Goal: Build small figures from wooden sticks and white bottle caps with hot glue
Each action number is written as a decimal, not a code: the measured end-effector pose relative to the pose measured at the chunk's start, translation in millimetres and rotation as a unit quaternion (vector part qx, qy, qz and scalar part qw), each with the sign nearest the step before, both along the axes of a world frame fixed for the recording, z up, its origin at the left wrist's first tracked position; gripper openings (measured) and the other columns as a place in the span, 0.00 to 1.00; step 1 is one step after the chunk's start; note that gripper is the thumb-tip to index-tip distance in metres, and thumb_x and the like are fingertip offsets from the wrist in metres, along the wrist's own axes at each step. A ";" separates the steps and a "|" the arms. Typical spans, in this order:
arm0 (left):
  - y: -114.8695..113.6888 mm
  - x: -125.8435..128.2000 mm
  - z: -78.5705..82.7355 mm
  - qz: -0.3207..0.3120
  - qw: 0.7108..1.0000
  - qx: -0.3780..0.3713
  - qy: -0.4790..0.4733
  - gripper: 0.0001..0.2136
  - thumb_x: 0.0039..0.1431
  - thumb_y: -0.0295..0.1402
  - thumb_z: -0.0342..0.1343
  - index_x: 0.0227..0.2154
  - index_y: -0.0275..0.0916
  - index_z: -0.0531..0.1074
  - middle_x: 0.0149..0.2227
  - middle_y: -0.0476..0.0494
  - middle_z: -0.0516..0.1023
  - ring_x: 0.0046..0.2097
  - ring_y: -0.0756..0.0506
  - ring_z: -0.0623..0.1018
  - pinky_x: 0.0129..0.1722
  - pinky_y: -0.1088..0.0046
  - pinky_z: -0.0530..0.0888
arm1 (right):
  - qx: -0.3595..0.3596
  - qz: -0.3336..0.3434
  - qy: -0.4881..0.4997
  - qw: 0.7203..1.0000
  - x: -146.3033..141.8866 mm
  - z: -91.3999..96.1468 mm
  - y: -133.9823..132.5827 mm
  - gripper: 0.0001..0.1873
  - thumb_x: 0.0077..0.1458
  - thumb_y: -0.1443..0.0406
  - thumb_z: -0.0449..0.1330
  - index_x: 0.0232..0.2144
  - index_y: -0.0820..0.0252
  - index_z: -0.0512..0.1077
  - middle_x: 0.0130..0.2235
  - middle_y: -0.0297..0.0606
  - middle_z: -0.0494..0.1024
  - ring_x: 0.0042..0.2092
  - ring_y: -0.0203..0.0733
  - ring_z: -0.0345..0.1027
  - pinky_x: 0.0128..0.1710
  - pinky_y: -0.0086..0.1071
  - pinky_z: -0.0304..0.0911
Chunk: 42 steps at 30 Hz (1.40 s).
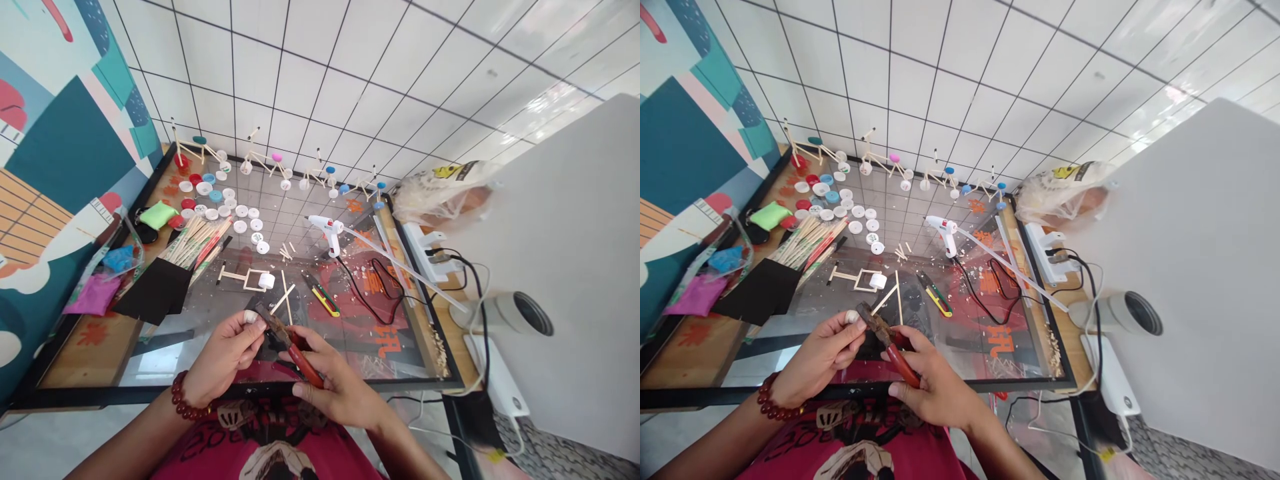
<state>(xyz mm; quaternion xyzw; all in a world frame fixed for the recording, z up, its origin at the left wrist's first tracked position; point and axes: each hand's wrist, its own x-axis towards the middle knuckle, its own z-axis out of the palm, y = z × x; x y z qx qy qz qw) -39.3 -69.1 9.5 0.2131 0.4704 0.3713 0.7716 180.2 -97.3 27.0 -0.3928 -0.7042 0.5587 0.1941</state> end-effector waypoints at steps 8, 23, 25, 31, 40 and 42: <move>3.5 -7.5 -0.5 -0.024 1.000 -0.006 -0.002 0.22 0.49 0.51 0.66 0.26 0.37 0.66 0.21 0.53 0.70 0.18 0.58 0.59 0.16 0.83 0.52 | 0.015 -0.013 -0.036 0.999 5.3 -7.2 1.7 0.17 0.59 0.64 0.61 0.51 0.55 0.75 0.62 0.45 0.64 0.62 0.47 0.63 0.62 0.39 0.59; 5.9 -11.3 -2.6 -0.079 0.995 0.031 0.047 0.20 0.50 0.48 0.65 0.25 0.37 0.65 0.21 0.52 0.73 0.16 0.59 0.58 0.14 0.84 0.51 | -0.024 0.015 -0.004 1.000 2.0 -3.4 4.4 0.20 0.60 0.63 0.62 0.55 0.51 0.73 0.63 0.42 0.62 0.64 0.48 0.58 0.64 0.40 0.54; 5.7 -11.7 -2.7 -0.087 0.994 0.035 0.054 0.20 0.50 0.48 0.65 0.25 0.37 0.65 0.21 0.52 0.73 0.16 0.59 0.58 0.14 0.84 0.51 | -0.027 0.020 -0.002 0.999 2.3 -2.4 4.3 0.21 0.60 0.63 0.62 0.56 0.51 0.73 0.63 0.42 0.62 0.64 0.48 0.58 0.64 0.41 0.54; 6.1 -12.7 -0.8 -0.104 0.991 0.049 0.067 0.21 0.51 0.50 0.63 0.24 0.37 0.65 0.22 0.50 0.74 0.16 0.58 0.59 0.14 0.82 0.53 | 0.000 0.009 -0.019 1.000 -0.2 -1.7 3.2 0.22 0.57 0.69 0.62 0.54 0.52 0.73 0.62 0.42 0.62 0.64 0.46 0.58 0.64 0.38 0.55; 7.3 -15.2 -3.4 -0.164 0.974 0.108 0.117 0.19 0.55 0.50 0.61 0.27 0.36 0.71 0.26 0.49 0.75 0.21 0.56 0.63 0.19 0.80 0.59 | 0.017 -0.017 -0.042 0.999 -0.5 8.3 3.2 0.17 0.55 0.70 0.62 0.48 0.55 0.76 0.60 0.41 0.64 0.61 0.45 0.62 0.63 0.36 0.57; 8.0 -18.6 -7.1 -0.160 0.971 0.118 0.134 0.18 0.53 0.48 0.64 0.33 0.37 0.75 0.30 0.46 0.78 0.26 0.53 0.69 0.24 0.78 0.66 | 0.021 -0.036 -0.040 0.998 3.8 7.4 1.6 0.19 0.55 0.69 0.62 0.50 0.55 0.75 0.60 0.42 0.64 0.62 0.46 0.61 0.63 0.37 0.57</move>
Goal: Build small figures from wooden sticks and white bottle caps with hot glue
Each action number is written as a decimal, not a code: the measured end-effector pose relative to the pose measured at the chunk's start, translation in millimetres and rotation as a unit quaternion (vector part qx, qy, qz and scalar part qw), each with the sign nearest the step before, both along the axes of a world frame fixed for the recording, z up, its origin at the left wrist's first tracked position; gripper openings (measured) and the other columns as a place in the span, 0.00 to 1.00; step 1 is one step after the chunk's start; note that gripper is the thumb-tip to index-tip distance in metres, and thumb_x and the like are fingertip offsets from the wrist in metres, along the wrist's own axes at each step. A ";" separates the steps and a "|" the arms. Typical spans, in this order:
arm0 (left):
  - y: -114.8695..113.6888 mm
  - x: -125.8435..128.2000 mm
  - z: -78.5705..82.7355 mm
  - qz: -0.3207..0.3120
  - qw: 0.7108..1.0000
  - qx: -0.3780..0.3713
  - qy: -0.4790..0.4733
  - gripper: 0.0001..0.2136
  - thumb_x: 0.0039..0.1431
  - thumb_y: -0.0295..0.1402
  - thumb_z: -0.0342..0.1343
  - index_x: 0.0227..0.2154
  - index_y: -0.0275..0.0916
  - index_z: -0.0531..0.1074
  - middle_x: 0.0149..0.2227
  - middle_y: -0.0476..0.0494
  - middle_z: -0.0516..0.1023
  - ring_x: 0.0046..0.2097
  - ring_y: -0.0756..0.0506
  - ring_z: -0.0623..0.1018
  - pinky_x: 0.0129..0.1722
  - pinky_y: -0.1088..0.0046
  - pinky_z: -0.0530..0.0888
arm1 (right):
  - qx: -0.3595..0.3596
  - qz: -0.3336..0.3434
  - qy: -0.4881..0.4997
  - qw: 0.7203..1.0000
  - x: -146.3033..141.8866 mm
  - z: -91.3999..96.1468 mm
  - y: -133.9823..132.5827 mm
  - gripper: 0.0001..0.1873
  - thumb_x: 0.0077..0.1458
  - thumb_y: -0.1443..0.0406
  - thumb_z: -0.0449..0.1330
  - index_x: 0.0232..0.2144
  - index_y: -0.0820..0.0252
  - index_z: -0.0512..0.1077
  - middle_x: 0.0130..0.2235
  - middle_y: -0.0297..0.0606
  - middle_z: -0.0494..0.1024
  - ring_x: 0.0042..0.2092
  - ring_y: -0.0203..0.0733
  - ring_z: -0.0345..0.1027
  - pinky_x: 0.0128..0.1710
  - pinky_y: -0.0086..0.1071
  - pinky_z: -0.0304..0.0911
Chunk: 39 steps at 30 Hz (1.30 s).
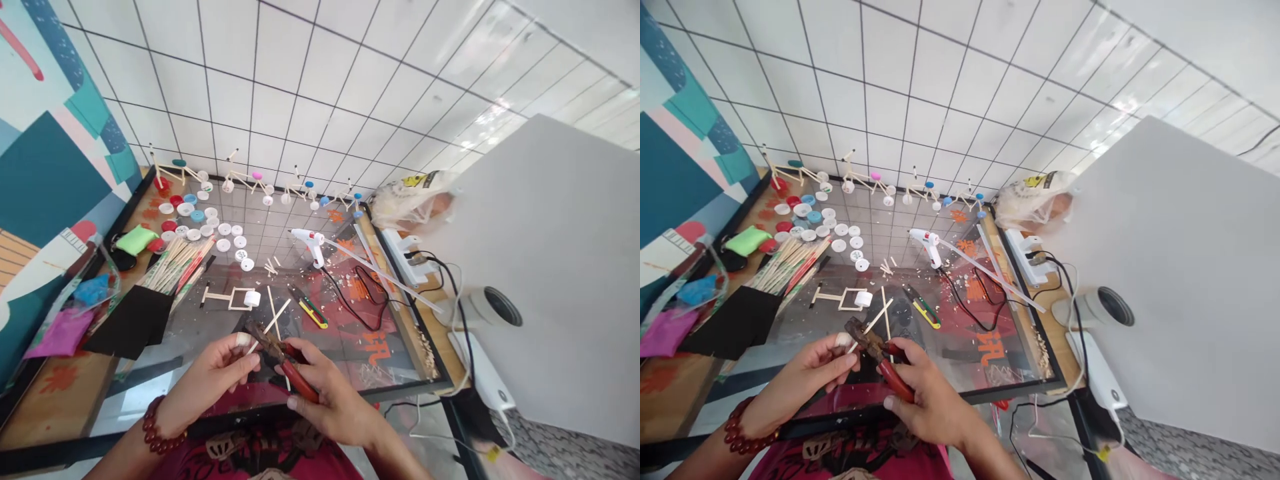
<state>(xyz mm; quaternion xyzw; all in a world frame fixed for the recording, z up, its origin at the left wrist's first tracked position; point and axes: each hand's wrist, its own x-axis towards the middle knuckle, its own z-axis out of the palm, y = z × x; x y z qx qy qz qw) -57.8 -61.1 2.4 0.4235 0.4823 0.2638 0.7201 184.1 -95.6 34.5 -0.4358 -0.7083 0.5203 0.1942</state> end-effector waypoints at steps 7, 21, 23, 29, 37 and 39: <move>7.2 -11.1 -14.0 0.159 0.986 0.035 0.034 0.21 0.42 0.51 0.69 0.28 0.37 0.81 0.27 0.43 0.79 0.29 0.48 0.72 0.30 0.73 0.71 | 0.033 -0.107 0.012 0.994 18.7 -14.1 -13.8 0.23 0.56 0.64 0.63 0.55 0.52 0.74 0.64 0.45 0.62 0.65 0.50 0.59 0.63 0.42 0.57; 5.9 7.0 8.2 0.051 0.999 -0.002 0.016 0.21 0.46 0.52 0.67 0.34 0.39 0.80 0.33 0.43 0.81 0.36 0.44 0.78 0.39 0.71 0.76 | 0.006 -0.022 0.018 1.000 6.9 -7.8 -5.2 0.14 0.53 0.68 0.63 0.44 0.59 0.77 0.62 0.45 0.63 0.64 0.49 0.59 0.64 0.38 0.55; 6.7 8.3 8.1 0.031 0.999 0.005 0.025 0.21 0.47 0.54 0.66 0.31 0.39 0.79 0.31 0.44 0.80 0.34 0.45 0.77 0.37 0.72 0.75 | -0.001 -0.014 0.006 1.000 6.1 -6.8 -4.6 0.12 0.53 0.68 0.63 0.42 0.59 0.77 0.62 0.45 0.63 0.65 0.50 0.58 0.64 0.39 0.54; 9.7 4.4 5.3 -0.045 0.996 0.052 0.062 0.23 0.54 0.56 0.59 0.27 0.38 0.77 0.30 0.42 0.79 0.34 0.45 0.76 0.36 0.72 0.73 | -0.014 0.005 0.009 1.000 3.5 -5.3 -4.4 0.17 0.52 0.69 0.62 0.45 0.56 0.77 0.63 0.43 0.62 0.66 0.49 0.56 0.65 0.39 0.53; 8.6 -8.3 0.2 -0.087 0.987 0.125 0.044 0.23 0.59 0.54 0.54 0.24 0.38 0.77 0.28 0.41 0.79 0.32 0.44 0.75 0.35 0.71 0.71 | -0.056 0.003 0.061 0.997 -2.4 -9.0 -7.4 0.14 0.53 0.63 0.64 0.43 0.58 0.79 0.63 0.43 0.63 0.63 0.49 0.61 0.64 0.37 0.55; 4.3 -9.0 -5.3 -0.061 0.993 0.099 0.019 0.23 0.58 0.54 0.56 0.23 0.38 0.77 0.27 0.41 0.78 0.32 0.44 0.75 0.35 0.71 0.71 | -0.067 0.013 0.077 0.995 -4.4 -11.6 -6.2 0.16 0.53 0.59 0.65 0.44 0.58 0.79 0.62 0.44 0.64 0.63 0.49 0.61 0.64 0.37 0.55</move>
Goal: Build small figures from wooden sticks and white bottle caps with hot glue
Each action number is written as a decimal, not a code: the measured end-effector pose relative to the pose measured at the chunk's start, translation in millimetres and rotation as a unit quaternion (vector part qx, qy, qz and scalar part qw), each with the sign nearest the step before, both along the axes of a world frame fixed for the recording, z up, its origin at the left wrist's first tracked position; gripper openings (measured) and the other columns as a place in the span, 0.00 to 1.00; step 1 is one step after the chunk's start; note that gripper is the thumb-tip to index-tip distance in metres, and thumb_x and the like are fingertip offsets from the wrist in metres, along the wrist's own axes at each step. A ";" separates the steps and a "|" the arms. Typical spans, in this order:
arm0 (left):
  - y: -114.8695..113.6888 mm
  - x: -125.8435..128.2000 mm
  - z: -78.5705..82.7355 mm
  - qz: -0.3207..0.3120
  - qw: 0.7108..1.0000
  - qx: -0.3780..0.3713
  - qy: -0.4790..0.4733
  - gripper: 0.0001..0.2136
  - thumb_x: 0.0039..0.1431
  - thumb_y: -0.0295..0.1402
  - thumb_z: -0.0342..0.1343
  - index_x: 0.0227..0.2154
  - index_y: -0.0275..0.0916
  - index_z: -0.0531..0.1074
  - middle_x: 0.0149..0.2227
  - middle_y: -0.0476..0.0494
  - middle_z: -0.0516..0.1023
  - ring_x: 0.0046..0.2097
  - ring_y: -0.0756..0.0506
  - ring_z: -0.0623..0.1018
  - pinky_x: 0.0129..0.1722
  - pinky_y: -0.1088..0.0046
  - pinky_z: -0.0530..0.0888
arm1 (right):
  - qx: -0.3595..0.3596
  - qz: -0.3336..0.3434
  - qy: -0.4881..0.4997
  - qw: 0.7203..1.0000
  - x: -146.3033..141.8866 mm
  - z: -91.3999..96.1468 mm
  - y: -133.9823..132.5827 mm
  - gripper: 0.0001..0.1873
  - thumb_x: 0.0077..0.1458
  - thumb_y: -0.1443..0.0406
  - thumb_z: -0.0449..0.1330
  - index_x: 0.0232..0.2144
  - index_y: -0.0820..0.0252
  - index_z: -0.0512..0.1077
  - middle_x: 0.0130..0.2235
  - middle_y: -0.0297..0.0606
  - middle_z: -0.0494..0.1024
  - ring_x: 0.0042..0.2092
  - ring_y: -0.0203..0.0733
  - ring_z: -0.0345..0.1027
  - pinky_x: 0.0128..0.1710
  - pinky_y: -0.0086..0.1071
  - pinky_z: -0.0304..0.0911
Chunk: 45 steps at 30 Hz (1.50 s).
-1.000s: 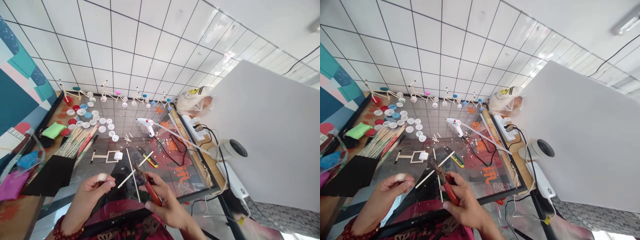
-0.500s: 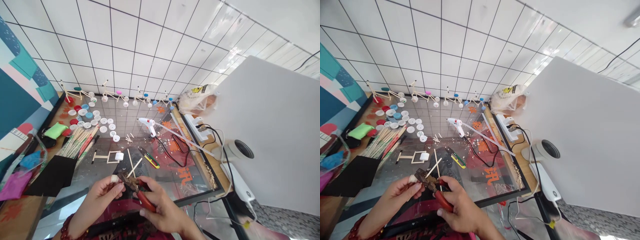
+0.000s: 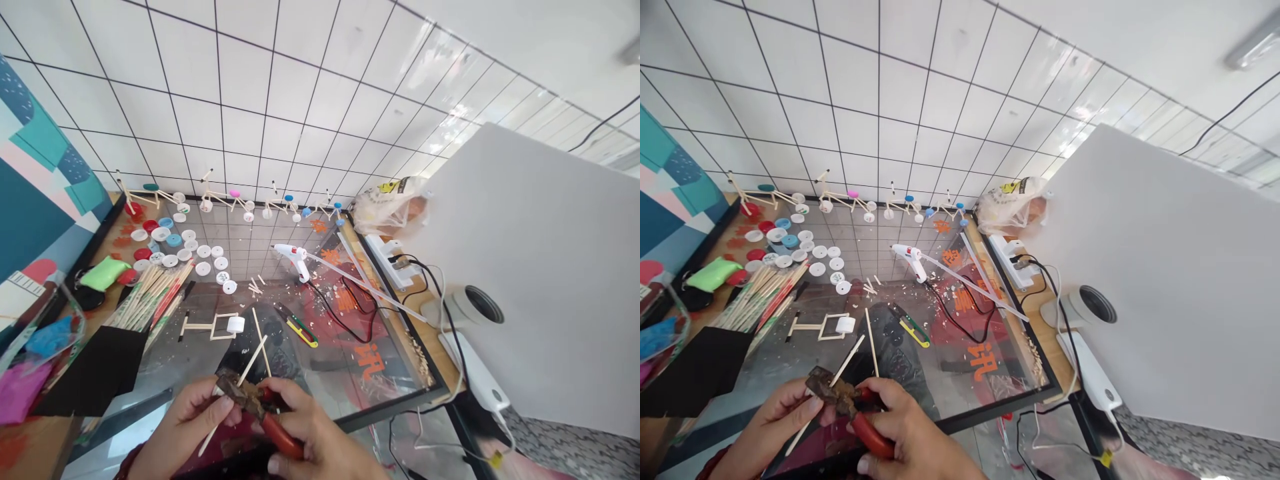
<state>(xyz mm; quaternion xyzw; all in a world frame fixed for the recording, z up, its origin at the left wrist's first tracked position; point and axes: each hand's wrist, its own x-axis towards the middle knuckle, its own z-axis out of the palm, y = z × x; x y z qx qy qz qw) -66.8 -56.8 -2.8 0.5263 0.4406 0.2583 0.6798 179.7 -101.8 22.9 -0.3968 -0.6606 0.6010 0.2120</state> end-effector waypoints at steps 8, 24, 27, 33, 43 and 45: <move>-11.1 0.5 -21.5 0.053 0.992 -0.056 -0.095 0.22 0.55 0.53 0.60 0.21 0.37 0.77 0.25 0.41 0.78 0.30 0.43 0.76 0.33 0.70 0.72 | -0.020 0.008 0.047 0.999 -2.4 -13.4 2.4 0.25 0.54 0.54 0.66 0.52 0.54 0.77 0.65 0.43 0.63 0.64 0.49 0.60 0.64 0.38 0.55; -6.1 3.3 -8.8 0.056 0.987 -0.133 -0.070 0.22 0.54 0.53 0.61 0.24 0.36 0.76 0.23 0.44 0.77 0.25 0.49 0.73 0.28 0.75 0.68 | 0.025 -0.005 -0.030 0.999 -8.8 3.8 4.1 0.15 0.51 0.66 0.63 0.43 0.57 0.79 0.61 0.42 0.65 0.61 0.48 0.63 0.63 0.37 0.56; -7.2 6.5 -1.3 0.055 0.977 -0.184 -0.093 0.22 0.55 0.54 0.60 0.30 0.36 0.75 0.18 0.49 0.73 0.18 0.53 0.66 0.21 0.77 0.61 | 0.037 0.001 -0.059 0.998 -5.6 12.3 4.0 0.12 0.50 0.70 0.62 0.39 0.58 0.78 0.60 0.42 0.65 0.62 0.48 0.62 0.64 0.39 0.55; -9.2 6.8 13.9 -0.004 0.973 -0.216 -0.082 0.24 0.56 0.56 0.57 0.32 0.35 0.73 0.15 0.50 0.70 0.14 0.56 0.59 0.15 0.79 0.51 | 0.030 0.040 -0.068 0.996 5.2 21.6 5.7 0.14 0.54 0.67 0.62 0.44 0.58 0.78 0.63 0.44 0.62 0.65 0.51 0.59 0.64 0.42 0.55; -5.0 10.9 23.7 -0.013 0.974 -0.205 -0.099 0.22 0.57 0.54 0.58 0.31 0.36 0.69 0.23 0.48 0.75 0.19 0.55 0.67 0.22 0.78 0.60 | 0.058 0.018 -0.099 0.993 2.6 20.0 3.2 0.15 0.51 0.75 0.59 0.40 0.59 0.77 0.59 0.43 0.65 0.62 0.46 0.63 0.62 0.36 0.58; -2.7 11.6 26.6 -0.024 0.980 -0.178 -0.088 0.23 0.58 0.54 0.57 0.29 0.36 0.68 0.23 0.49 0.73 0.20 0.56 0.65 0.23 0.77 0.59 | 0.069 0.019 -0.106 0.992 3.6 22.0 4.2 0.16 0.50 0.76 0.58 0.39 0.59 0.77 0.59 0.43 0.66 0.61 0.45 0.63 0.61 0.35 0.59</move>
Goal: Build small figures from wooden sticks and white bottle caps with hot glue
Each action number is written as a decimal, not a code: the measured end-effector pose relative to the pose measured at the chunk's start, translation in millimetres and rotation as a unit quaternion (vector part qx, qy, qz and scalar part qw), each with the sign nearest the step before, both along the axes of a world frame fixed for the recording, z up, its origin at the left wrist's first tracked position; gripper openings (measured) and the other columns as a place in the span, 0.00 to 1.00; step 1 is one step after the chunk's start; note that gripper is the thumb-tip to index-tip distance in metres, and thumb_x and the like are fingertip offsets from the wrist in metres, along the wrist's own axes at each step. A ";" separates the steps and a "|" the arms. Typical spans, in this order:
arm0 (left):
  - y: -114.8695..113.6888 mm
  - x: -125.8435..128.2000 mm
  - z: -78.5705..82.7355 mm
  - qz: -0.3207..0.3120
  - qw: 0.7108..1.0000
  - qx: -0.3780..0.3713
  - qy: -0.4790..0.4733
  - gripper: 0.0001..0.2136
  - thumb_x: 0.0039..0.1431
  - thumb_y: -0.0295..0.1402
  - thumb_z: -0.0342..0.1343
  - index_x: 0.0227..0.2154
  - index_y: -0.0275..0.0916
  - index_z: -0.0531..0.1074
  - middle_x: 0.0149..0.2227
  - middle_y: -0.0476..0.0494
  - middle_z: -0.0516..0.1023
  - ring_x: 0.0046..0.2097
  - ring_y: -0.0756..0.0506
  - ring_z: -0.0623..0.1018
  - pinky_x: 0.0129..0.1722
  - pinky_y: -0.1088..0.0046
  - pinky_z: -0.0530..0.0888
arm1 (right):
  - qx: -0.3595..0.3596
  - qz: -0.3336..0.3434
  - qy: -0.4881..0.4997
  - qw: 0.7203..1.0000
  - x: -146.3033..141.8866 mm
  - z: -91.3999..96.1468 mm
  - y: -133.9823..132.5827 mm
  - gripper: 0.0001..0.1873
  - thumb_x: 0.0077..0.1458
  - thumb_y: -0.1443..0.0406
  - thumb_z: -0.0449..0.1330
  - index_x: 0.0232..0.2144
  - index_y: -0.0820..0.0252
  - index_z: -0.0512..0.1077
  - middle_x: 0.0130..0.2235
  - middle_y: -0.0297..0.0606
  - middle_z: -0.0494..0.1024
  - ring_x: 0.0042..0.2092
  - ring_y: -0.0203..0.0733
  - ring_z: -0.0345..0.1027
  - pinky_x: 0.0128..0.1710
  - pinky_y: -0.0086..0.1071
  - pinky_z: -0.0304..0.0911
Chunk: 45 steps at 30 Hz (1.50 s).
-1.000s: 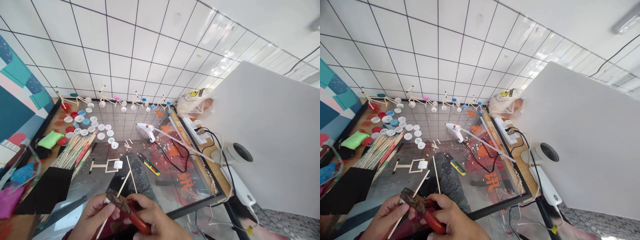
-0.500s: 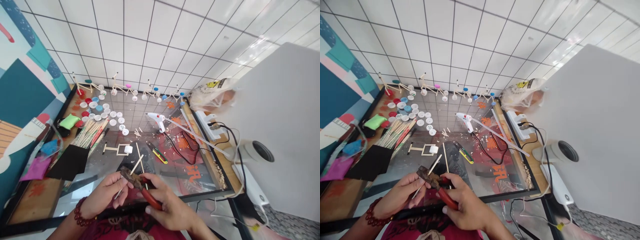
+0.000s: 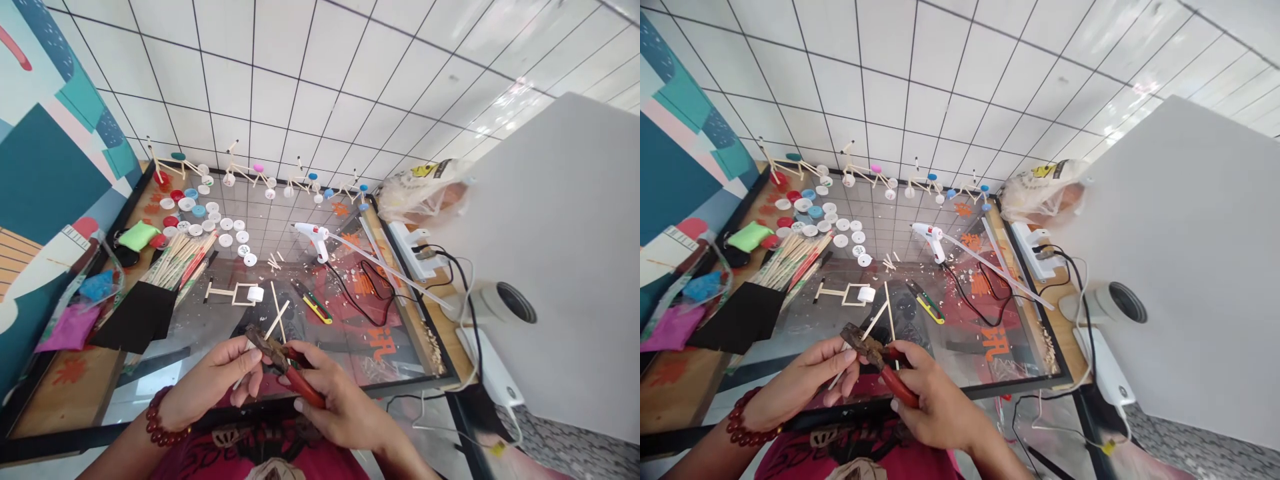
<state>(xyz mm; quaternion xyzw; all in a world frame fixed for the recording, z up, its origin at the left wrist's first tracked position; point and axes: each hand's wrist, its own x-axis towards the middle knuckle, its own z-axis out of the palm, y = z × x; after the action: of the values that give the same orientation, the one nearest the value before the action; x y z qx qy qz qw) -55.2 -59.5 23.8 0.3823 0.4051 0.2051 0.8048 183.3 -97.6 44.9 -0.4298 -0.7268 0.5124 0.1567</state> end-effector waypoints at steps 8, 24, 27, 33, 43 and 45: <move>3.5 6.4 -4.0 0.020 0.996 0.081 0.017 0.21 0.60 0.52 0.57 0.36 0.35 0.71 0.26 0.50 0.73 0.24 0.55 0.66 0.26 0.77 0.62 | 0.047 0.014 -0.038 0.998 4.4 6.2 3.7 0.21 0.46 0.80 0.53 0.39 0.59 0.74 0.63 0.45 0.64 0.64 0.45 0.61 0.62 0.37 0.60; 0.1 17.5 -1.5 0.062 0.996 0.043 -0.040 0.22 0.57 0.53 0.59 0.40 0.36 0.69 0.30 0.46 0.77 0.25 0.52 0.72 0.25 0.75 0.70 | -0.009 -0.055 -0.066 0.996 16.5 -8.3 11.3 0.39 0.41 0.74 0.59 0.59 0.57 0.63 0.55 0.44 0.73 0.53 0.49 0.69 0.54 0.45 0.65; -0.4 9.9 -1.2 0.006 0.998 0.052 0.021 0.22 0.59 0.54 0.55 0.31 0.36 0.68 0.28 0.46 0.76 0.25 0.52 0.72 0.25 0.74 0.70 | -0.012 -0.058 -0.062 0.996 15.8 -12.0 9.0 0.40 0.40 0.74 0.58 0.59 0.56 0.63 0.57 0.44 0.71 0.55 0.50 0.67 0.56 0.44 0.64; 0.2 -1.5 -1.2 -0.048 0.995 0.053 0.067 0.24 0.61 0.55 0.51 0.31 0.35 0.71 0.25 0.44 0.77 0.25 0.50 0.74 0.27 0.74 0.72 | -0.027 -0.045 -0.052 0.997 11.9 -19.0 6.0 0.43 0.41 0.74 0.56 0.62 0.56 0.58 0.61 0.45 0.66 0.62 0.50 0.62 0.62 0.45 0.58; -0.3 -2.1 1.8 0.003 0.998 0.047 0.042 0.23 0.58 0.56 0.54 0.31 0.37 0.67 0.19 0.48 0.75 0.18 0.52 0.70 0.20 0.78 0.66 | -0.075 -0.024 -0.080 0.994 1.2 -3.5 12.2 0.46 0.40 0.72 0.56 0.64 0.64 0.53 0.63 0.52 0.62 0.65 0.52 0.55 0.66 0.48 0.50; 0.6 -2.9 2.0 -0.001 0.998 0.046 0.050 0.23 0.58 0.55 0.54 0.34 0.36 0.69 0.18 0.50 0.74 0.18 0.53 0.69 0.19 0.78 0.65 | -0.080 -0.017 -0.087 0.993 1.2 -1.4 12.6 0.47 0.40 0.73 0.56 0.65 0.65 0.51 0.63 0.52 0.61 0.65 0.52 0.54 0.67 0.48 0.49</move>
<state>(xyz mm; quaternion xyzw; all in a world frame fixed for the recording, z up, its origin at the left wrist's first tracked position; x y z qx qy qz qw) -58.1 -58.8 25.8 0.4292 0.4349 0.2032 0.7651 184.5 -85.0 43.5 -0.4961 -0.6873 0.5264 0.0666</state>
